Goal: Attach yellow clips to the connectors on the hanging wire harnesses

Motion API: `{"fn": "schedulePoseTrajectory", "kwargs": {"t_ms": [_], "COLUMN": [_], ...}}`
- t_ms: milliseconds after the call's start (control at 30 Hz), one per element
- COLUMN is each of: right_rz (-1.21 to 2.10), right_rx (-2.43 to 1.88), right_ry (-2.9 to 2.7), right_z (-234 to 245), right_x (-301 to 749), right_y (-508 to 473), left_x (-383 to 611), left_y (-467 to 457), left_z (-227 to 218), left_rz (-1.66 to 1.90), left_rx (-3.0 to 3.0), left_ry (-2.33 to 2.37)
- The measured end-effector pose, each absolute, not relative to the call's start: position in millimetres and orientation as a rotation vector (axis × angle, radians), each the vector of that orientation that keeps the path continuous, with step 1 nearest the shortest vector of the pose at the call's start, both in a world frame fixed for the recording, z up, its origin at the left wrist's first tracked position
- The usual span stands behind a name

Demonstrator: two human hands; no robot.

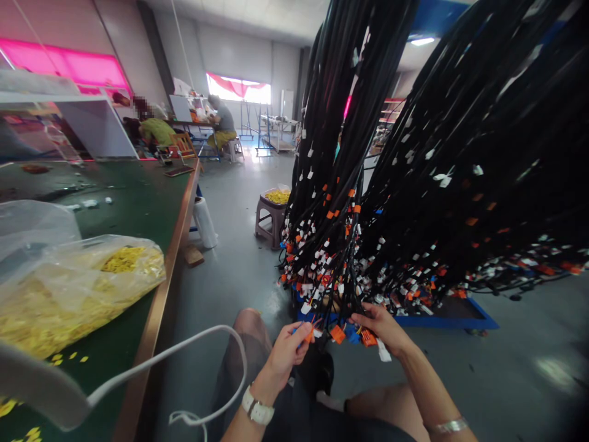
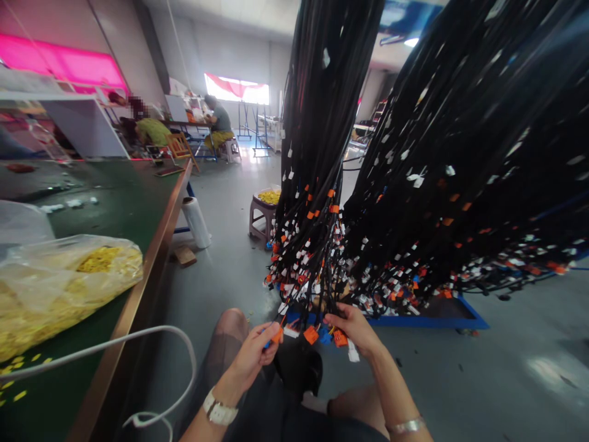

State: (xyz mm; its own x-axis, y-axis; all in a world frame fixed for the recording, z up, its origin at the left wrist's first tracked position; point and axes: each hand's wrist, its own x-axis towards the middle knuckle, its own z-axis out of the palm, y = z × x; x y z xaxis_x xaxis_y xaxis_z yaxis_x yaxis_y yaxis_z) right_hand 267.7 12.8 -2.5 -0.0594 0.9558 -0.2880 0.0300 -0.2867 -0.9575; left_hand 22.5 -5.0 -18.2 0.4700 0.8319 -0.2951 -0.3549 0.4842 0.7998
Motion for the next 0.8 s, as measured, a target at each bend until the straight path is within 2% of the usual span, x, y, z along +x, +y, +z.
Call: {"fn": "schedulePoseTrajectory", "kwargs": {"t_ms": [567, 800], "right_rz": [1.673, 1.663], "right_rx": [-1.299, -1.272], "right_ry": [-0.981, -1.062], "right_z": [8, 13], "right_x": [269, 262], "right_y": [7, 7], "left_x": [23, 23], "left_y": [-5, -5], "left_z": [-19, -21], "left_rz": [0.801, 0.799], "left_rx": [0.714, 0.701], "left_ry": [0.769, 0.768]}}
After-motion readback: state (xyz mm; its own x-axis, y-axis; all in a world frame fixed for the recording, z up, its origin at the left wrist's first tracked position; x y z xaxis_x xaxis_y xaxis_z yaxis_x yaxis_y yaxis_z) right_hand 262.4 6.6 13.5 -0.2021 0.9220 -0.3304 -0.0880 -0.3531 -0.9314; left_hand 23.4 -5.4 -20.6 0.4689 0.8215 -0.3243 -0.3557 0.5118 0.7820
